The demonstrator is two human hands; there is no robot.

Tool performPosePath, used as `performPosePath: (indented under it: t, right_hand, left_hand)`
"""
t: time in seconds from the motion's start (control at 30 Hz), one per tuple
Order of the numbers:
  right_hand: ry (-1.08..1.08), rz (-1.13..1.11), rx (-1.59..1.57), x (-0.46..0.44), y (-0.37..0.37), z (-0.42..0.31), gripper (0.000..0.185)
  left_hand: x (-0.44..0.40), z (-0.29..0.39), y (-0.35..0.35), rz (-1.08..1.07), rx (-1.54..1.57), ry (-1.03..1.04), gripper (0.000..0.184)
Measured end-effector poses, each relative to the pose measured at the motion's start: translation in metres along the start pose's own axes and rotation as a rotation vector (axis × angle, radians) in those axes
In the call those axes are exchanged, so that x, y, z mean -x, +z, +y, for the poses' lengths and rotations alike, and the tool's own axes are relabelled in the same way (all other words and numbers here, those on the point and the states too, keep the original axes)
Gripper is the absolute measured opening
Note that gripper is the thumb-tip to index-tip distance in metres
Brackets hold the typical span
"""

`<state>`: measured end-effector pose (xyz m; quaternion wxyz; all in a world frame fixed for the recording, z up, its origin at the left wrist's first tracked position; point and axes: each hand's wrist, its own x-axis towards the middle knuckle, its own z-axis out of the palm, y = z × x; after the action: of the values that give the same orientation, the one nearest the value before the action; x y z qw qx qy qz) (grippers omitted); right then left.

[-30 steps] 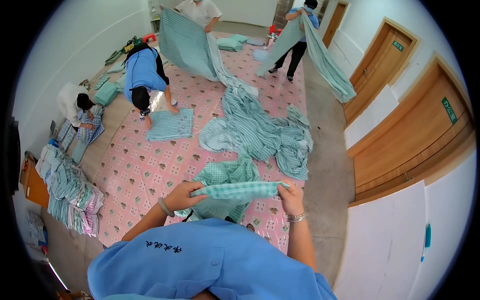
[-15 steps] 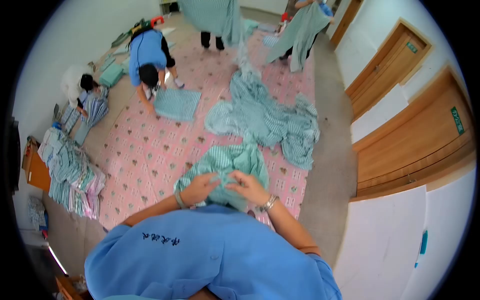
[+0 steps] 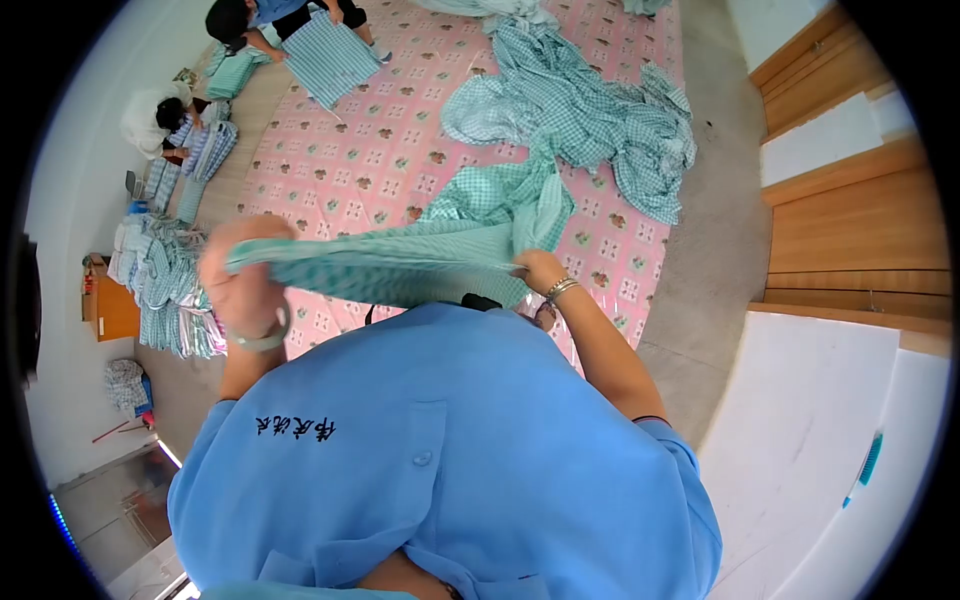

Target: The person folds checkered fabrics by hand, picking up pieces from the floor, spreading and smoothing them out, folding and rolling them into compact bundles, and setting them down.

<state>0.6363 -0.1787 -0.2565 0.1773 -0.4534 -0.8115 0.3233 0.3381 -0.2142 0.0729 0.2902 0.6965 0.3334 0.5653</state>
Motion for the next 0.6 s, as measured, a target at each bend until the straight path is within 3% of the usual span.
performPosePath:
  t: [0.1, 0.17, 0.27, 0.3, 0.33, 0.37, 0.4, 0.43, 0.5, 0.6]
  right_hand:
    - [0.016, -0.267, 0.387, 0.011, 0.017, 0.031, 0.017]
    - [-0.010, -0.288, 0.413, 0.021, 0.026, 0.047, 0.016]
    - [0.042, -0.367, 0.411, 0.026, 0.024, 0.056, 0.012]
    - [0.183, -0.291, 0.285, 0.024, 0.021, 0.067, 0.013]
    - [0.322, -0.215, 0.160, 0.021, 0.017, 0.079, 0.015]
    - [0.348, 0.014, 0.131, 0.019, 0.006, 0.087, 0.018]
    - [0.371, 0.244, 0.102, 0.014, -0.012, 0.092, 0.021]
    - [0.639, 0.107, 0.267, 0.004, -0.047, 0.086, 0.021]
    - [0.580, 0.601, -0.013, 0.004, -0.102, 0.058, 0.022]
    - [0.519, 0.782, -0.266, 0.015, -0.144, 0.065, 0.027]
  left_hand:
    - [-0.008, 0.016, -0.025, 0.197, -0.025, 0.136, 0.024]
    - [-0.012, 0.027, -0.044, 0.329, 0.072, 0.204, 0.021]
    - [-0.022, 0.041, -0.087, 0.285, 0.002, 0.214, 0.019]
    - [-0.023, 0.039, -0.092, 0.283, 0.000, 0.211, 0.019]
    - [-0.027, 0.035, -0.096, 0.472, -0.074, 0.116, 0.017]
    - [-0.030, 0.031, -0.102, 0.662, -0.149, 0.019, 0.016]
    - [-0.028, 0.024, -0.117, 0.664, -0.152, 0.017, 0.016]
    - [-0.023, 0.012, -0.139, 0.630, -0.079, -0.045, 0.018]
    - [-0.013, -0.002, -0.156, 0.605, 0.040, -0.145, 0.019]
    - [0.002, -0.024, -0.152, 0.643, 0.044, -0.273, 0.018]
